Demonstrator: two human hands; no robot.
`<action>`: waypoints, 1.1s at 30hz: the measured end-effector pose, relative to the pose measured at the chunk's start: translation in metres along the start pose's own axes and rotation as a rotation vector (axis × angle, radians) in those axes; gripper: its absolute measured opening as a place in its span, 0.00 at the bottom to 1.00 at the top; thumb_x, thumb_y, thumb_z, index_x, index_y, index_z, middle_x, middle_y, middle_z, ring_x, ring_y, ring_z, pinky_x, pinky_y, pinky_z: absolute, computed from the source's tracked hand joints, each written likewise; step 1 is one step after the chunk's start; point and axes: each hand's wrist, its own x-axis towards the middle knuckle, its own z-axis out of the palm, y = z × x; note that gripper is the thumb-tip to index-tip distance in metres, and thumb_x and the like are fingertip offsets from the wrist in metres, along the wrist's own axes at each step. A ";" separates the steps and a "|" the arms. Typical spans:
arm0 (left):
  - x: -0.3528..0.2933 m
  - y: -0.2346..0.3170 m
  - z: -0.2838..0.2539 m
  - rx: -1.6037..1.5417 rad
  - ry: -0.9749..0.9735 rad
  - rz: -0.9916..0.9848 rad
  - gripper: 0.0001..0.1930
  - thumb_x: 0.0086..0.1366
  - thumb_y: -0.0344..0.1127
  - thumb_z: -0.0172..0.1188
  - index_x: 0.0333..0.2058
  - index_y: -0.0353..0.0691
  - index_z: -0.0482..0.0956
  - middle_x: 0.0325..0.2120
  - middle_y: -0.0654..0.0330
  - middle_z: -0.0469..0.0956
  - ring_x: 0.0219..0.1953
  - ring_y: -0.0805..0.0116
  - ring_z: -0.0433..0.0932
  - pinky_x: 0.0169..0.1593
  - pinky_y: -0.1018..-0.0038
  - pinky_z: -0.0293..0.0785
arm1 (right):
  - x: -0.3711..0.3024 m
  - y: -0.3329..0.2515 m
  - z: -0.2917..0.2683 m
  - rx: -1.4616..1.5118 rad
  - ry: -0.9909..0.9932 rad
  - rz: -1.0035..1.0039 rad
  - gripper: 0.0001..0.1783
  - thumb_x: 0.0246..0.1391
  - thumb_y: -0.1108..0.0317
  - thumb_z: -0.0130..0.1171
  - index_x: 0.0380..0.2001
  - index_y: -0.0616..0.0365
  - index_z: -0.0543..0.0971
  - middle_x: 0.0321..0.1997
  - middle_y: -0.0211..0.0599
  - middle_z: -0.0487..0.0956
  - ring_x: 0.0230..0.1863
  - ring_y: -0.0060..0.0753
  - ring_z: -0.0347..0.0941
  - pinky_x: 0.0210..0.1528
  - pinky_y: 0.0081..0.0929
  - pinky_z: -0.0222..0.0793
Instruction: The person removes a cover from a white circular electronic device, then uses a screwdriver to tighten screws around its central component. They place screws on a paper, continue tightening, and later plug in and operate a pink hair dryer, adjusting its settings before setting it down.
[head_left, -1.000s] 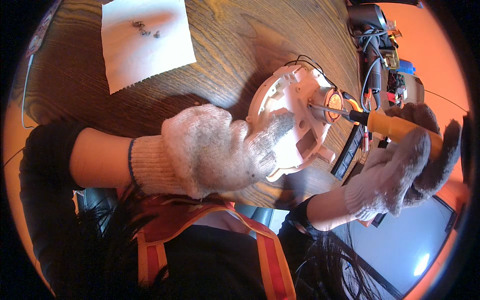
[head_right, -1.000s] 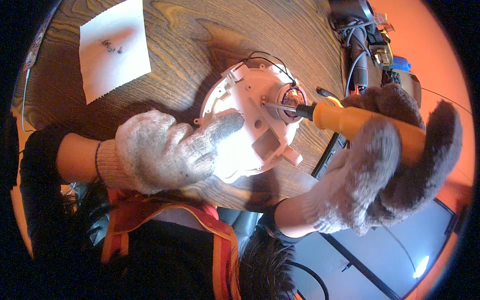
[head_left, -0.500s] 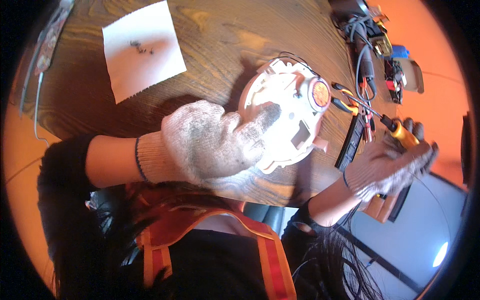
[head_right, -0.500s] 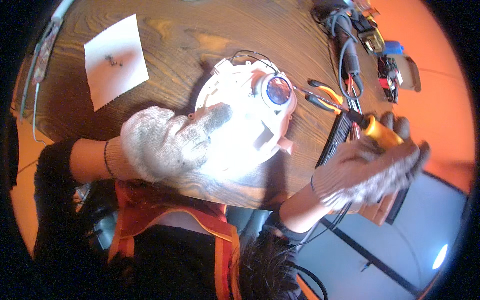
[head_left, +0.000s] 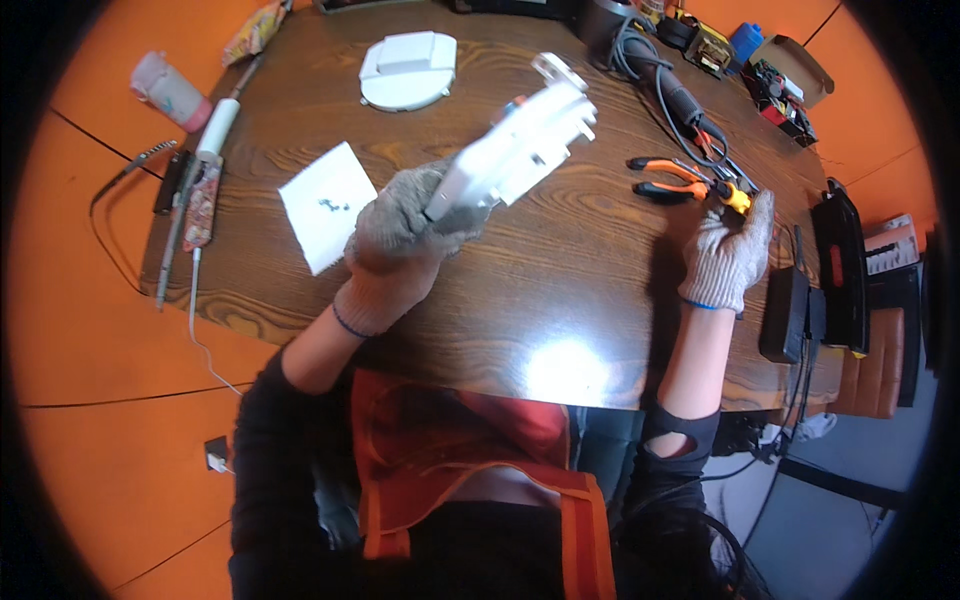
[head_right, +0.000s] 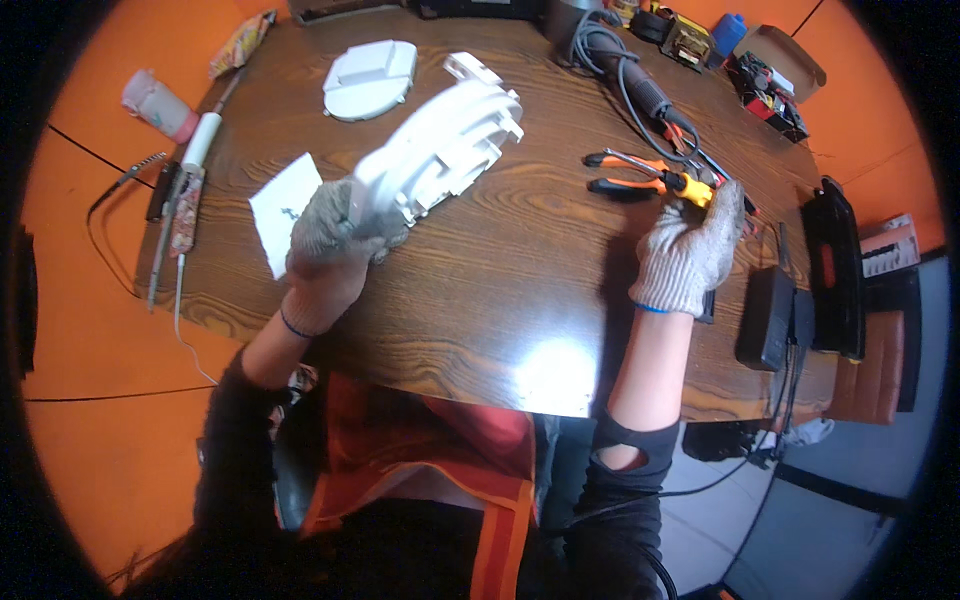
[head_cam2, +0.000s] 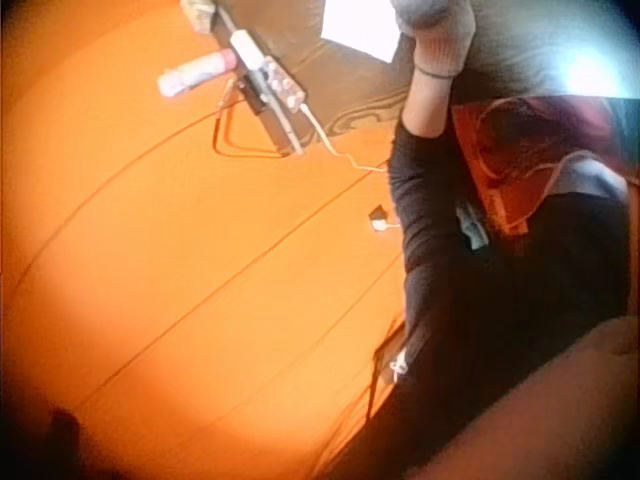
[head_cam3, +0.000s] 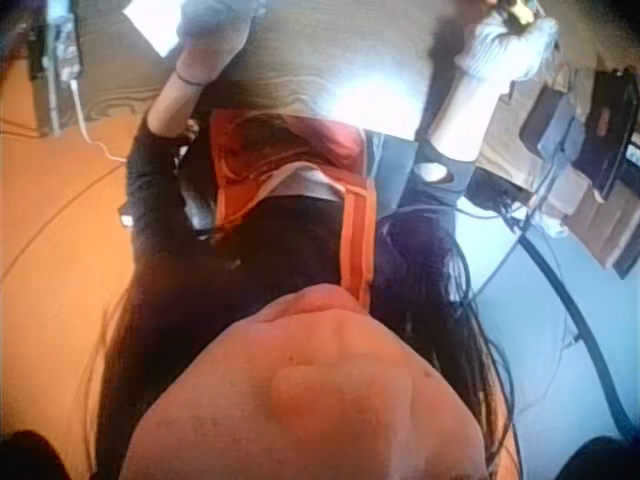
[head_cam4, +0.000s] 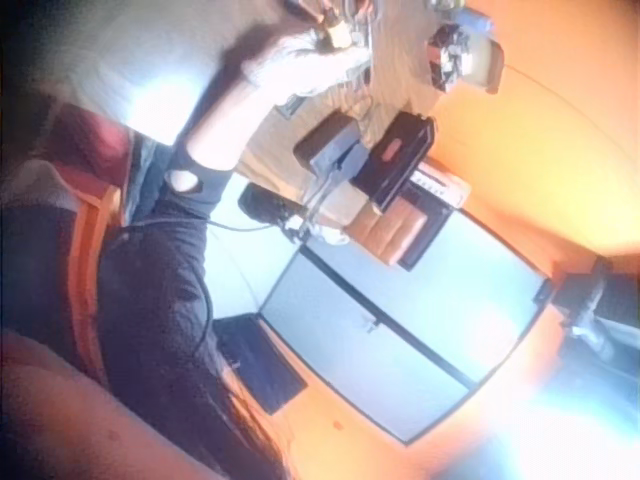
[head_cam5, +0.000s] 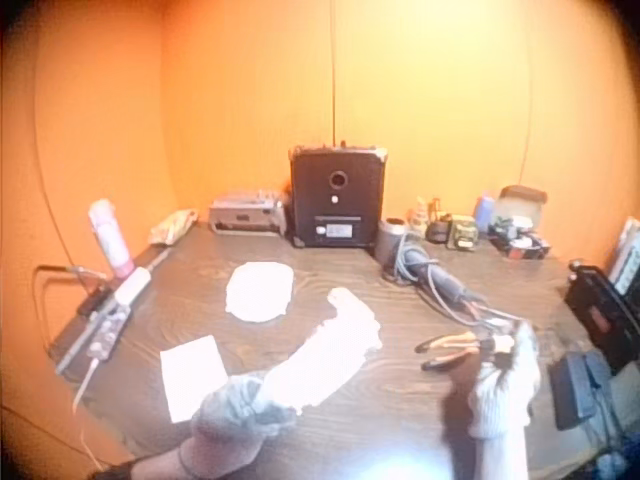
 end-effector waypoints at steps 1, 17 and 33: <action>0.004 0.004 -0.003 -0.204 0.053 -0.087 0.22 0.59 0.23 0.48 0.54 0.35 0.60 0.47 0.56 0.68 0.49 0.63 0.71 0.50 0.70 0.72 | 0.000 0.001 0.000 0.032 0.015 0.021 0.11 0.54 0.72 0.56 0.39 0.64 0.72 0.35 0.43 0.76 0.36 0.36 0.74 0.37 0.29 0.77; 0.025 0.015 -0.022 -1.025 0.311 -0.327 0.07 0.65 0.34 0.51 0.39 0.42 0.67 0.30 0.61 0.69 0.23 0.76 0.69 0.20 0.88 0.61 | -0.008 -0.003 0.007 -0.043 0.056 0.054 0.11 0.56 0.70 0.53 0.41 0.64 0.71 0.37 0.41 0.76 0.35 0.33 0.74 0.35 0.28 0.77; 0.026 0.028 -0.019 -1.177 0.251 -0.460 0.07 0.66 0.39 0.50 0.39 0.46 0.67 0.23 0.67 0.65 0.19 0.84 0.61 0.18 0.90 0.58 | -0.005 -0.004 0.005 0.052 0.027 0.109 0.12 0.56 0.71 0.53 0.42 0.66 0.71 0.38 0.45 0.76 0.37 0.37 0.75 0.35 0.30 0.77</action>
